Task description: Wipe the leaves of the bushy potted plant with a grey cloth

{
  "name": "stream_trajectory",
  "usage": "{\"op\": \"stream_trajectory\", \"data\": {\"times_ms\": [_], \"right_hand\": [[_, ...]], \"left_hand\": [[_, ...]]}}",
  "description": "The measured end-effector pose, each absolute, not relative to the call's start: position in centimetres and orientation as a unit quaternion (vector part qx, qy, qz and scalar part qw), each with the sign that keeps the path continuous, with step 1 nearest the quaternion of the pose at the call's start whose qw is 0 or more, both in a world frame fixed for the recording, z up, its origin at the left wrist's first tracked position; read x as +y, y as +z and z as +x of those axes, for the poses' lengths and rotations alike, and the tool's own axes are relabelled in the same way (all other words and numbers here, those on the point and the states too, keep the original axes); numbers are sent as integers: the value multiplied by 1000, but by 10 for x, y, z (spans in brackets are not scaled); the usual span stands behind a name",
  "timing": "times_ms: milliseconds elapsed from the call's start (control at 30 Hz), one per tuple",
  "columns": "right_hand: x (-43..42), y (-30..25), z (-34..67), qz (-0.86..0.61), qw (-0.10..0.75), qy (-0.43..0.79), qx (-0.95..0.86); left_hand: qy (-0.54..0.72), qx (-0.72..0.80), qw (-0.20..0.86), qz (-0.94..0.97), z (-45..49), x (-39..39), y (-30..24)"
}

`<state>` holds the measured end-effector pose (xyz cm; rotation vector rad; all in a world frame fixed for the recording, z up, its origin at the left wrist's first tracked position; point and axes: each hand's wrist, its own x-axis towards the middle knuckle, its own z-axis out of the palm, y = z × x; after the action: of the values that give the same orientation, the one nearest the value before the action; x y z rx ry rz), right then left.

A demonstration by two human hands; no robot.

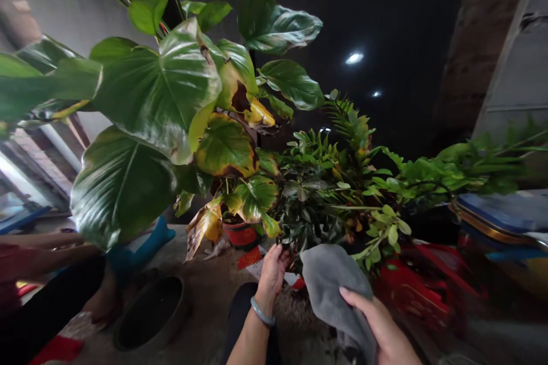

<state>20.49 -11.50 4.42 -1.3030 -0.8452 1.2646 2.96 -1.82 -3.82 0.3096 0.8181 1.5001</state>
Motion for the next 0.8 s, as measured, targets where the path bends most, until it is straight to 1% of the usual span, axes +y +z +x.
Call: {"op": "stream_trajectory", "data": {"times_ms": [67,167,200,233,267,333,500,567,600,667,733,800], "right_hand": [[-110,64,210,-548,561,544,-297],[-69,108,215,-522,660,492,-221],[-54,119,215,-506,683,481,-214],[-42,125,212,-493,689,489,-211],[-34,126,209,-485,678,512,-207],[-35,113,200,-490,627,571,-200],[-110,51,189,-552,506,635,-192],[-130,49,193,-550,475,650,-222],[-131,55,195,-548,476,644,-243],[-118,76,196,-550,517,592,-280],[-91,96,192,-547,588,513,-304],[-67,103,184,-530,631,469,-318]], "left_hand": [[654,359,650,145,30,-17,-40],[647,360,655,152,31,-17,-40],[647,360,655,153,32,-17,-40],[647,360,655,154,32,-17,-40],[647,360,654,156,32,-17,-39],[648,361,651,162,32,-18,-38],[653,366,644,158,30,-18,-36],[653,364,644,162,30,-18,-36],[652,363,645,166,31,-18,-37],[649,364,646,172,32,-18,-38],[644,372,645,176,33,-19,-38],[639,383,641,183,33,-19,-38]]}}
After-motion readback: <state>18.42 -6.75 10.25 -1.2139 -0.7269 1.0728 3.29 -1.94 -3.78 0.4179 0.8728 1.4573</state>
